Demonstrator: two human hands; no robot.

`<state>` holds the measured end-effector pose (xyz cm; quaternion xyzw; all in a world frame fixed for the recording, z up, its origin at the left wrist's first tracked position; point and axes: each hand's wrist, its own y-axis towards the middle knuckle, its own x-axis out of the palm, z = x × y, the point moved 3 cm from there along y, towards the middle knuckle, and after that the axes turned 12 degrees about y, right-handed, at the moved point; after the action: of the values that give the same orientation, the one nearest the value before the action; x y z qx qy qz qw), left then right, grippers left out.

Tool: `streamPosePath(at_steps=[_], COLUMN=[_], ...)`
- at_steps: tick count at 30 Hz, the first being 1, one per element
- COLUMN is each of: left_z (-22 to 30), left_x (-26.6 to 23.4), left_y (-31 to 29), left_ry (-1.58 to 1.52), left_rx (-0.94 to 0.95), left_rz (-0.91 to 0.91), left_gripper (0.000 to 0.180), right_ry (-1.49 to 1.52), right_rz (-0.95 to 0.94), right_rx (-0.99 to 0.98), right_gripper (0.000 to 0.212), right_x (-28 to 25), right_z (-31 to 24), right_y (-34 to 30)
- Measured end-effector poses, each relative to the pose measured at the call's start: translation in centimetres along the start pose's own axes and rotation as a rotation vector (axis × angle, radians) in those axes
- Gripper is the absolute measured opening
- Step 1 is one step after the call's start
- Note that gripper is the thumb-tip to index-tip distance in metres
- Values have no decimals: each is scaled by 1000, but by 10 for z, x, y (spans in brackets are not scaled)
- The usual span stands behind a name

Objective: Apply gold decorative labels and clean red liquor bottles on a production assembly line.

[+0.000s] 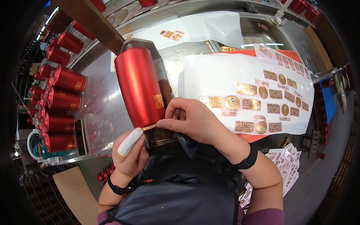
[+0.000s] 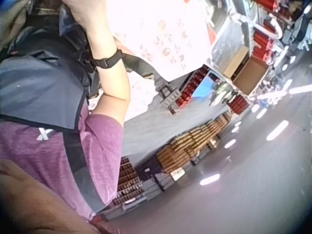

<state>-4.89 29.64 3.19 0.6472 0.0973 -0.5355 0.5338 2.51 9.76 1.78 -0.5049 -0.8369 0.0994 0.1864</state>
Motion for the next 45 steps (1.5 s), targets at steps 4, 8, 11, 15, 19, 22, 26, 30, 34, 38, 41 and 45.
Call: streamPosePath(at_steps=[4, 8, 11, 15, 19, 22, 26, 30, 34, 38, 41, 45], left_z=[6, 9, 2, -1, -6, -9, -14, -15, -18, -20, -20, -21], left_x=[12, 15, 3, -1, 11, 13, 12, 13, 15, 15, 16, 18], left_y=[7, 11, 10, 11, 21, 27, 25, 20, 15, 9, 7, 5], left_ry=[-34, 2, 2, 48, 114, 58, 42, 29, -2, -3, 5, -10], left_rx=[40, 104, 19, -97, -178, -101, -82, -95, -130, -160, -170, -177], left_rz=[30, 43, -4, -38, -102, -25, -8, 14, 51, 60, 60, 73], left_gripper=[35, 37, 37, 47, 57, 59, 60, 58, 56, 55, 55, 55], right_ry=[49, 56, 140, 146, 50, 39, 50, -28, 8, 36, 35, -2], right_rz=[-6, 6, -16, 13, 54, 70, 70, 62, 53, 39, 32, 56], right_rx=[-14, -75, -48, -15, 8, -13, -34, -22, -11, -38, -48, -29], right_gripper=[17, 16, 14, 12, 16, 20, 20, 20, 21, 21, 21, 21], right_x=[0, -1, 0, -4, -10, -11, -8, -8, -6, -1, 1, 0], right_z=[4, 5, 7, 7, 5, 4, 6, 7, 7, 5, 3, 0], right_y=[1, 0, -2, -5, -7, -7, -4, -2, -3, -4, -4, -5])
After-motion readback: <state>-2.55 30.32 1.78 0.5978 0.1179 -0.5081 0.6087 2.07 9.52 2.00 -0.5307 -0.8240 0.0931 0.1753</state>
